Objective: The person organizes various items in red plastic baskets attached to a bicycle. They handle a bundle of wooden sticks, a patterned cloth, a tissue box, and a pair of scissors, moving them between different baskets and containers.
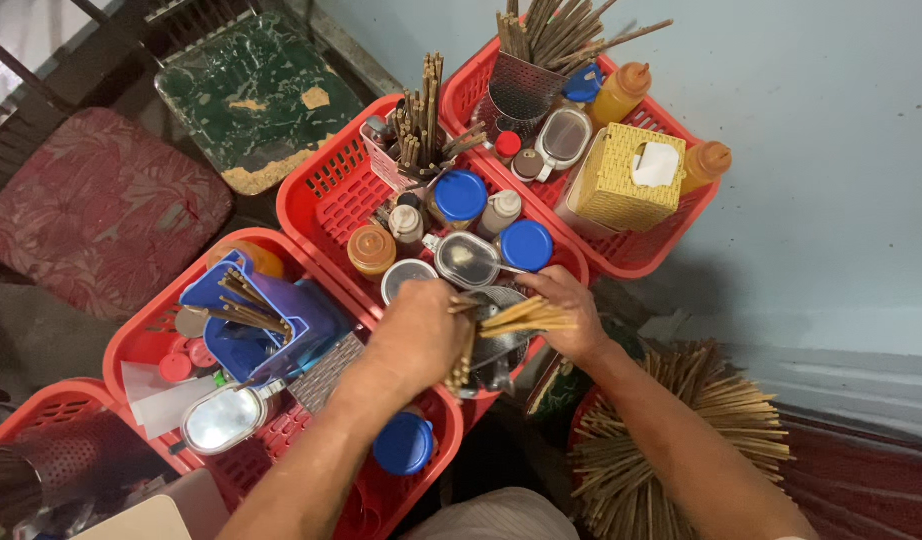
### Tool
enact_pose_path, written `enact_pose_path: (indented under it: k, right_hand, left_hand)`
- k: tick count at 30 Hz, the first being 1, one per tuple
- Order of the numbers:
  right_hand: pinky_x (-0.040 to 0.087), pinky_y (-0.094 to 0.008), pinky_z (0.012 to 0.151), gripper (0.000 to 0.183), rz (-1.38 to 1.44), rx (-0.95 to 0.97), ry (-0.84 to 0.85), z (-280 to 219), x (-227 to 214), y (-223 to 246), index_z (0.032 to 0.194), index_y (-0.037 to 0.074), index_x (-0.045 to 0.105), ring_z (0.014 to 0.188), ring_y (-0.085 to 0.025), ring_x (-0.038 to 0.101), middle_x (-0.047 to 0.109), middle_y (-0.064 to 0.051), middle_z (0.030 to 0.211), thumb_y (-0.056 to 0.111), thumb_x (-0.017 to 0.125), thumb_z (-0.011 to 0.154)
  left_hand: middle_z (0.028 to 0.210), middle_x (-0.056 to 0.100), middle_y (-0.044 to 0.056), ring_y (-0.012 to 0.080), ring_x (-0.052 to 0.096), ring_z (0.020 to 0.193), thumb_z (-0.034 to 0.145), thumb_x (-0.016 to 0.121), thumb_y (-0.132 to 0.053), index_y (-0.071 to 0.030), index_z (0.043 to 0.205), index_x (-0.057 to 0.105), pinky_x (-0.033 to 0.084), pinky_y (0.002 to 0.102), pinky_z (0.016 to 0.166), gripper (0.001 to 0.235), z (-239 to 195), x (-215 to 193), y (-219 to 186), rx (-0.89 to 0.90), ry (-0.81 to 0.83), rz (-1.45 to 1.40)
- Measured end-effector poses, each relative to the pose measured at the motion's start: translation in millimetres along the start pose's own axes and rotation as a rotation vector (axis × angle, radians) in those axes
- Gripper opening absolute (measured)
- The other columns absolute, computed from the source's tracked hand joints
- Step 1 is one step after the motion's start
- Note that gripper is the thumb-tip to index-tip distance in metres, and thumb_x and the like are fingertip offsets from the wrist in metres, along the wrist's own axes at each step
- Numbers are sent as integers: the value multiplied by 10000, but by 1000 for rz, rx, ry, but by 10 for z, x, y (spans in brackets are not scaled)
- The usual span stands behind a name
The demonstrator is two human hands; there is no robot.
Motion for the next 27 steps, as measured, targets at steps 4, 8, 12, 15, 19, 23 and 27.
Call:
enact_pose_path:
  k: [4,8,12,15,19,23,27]
  right_hand:
    - [639,-359,900,710,-247,-127,27,27,-96,235,1372,183,886,1002,-291,796,767,-106,1150,547,1028,779]
    - [668,-515,786,485,-434,-78,-76,25,-168,125,1182,88,822,855,-424,804,791,-150,915,-37,892,718]
    - [662,-477,844,455,-550,-207,-30,102,-89,430,1229,157,883,1004,-399,815,815,-95,1027,-112,832,866]
    - [667,-482,819,395,-523,-188,-44,70,-80,489,1268,101,888,973,-416,798,802,-137,1036,-108,808,942]
    - [660,-538,843,449,-522,-102,-45,40,-47,570,1308,112,881,1044,-445,798,807,-154,1090,-95,870,908]
    - [657,-452,791,431,-453,-113,-134,33,-33,478,1281,135,902,990,-376,810,798,-117,1044,-39,947,889]
    - [653,-462,781,391,-432,-77,-166,36,54,471,1248,131,900,962,-369,807,800,-109,1047,-40,938,898]
  left_hand:
    - [949,835,333,545,846,987,924,823,-162,65,1001,857,709,613,774,242,-37,35,-98,29,33,-10]
    - [961,817,389,589,826,1017,912,846,-147,128,997,836,706,606,784,288,75,22,-41,58,-12,-105]
    - [993,821,383,581,817,1052,888,878,-137,125,1029,834,699,618,809,300,418,176,394,48,-32,-146]
    - [1041,828,374,570,804,1105,853,926,-121,120,1075,830,688,637,847,342,676,355,692,49,-49,-203]
    - [1066,839,350,547,802,1133,818,950,-94,97,1110,837,686,636,872,366,731,352,773,54,-70,-260]
    - [973,857,295,504,849,1035,824,851,-48,26,1059,882,718,558,819,248,570,116,547,66,-107,-264]
    - [992,841,335,544,839,1027,868,847,-84,59,1084,853,697,615,792,260,373,-23,411,36,-94,-159]
Point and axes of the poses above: each hand's wrist, its own z-axis towards the middle knuckle, its own x-axis out of the palm, y = z × x, the point moved 5 cm from there along z, towards the middle knuckle
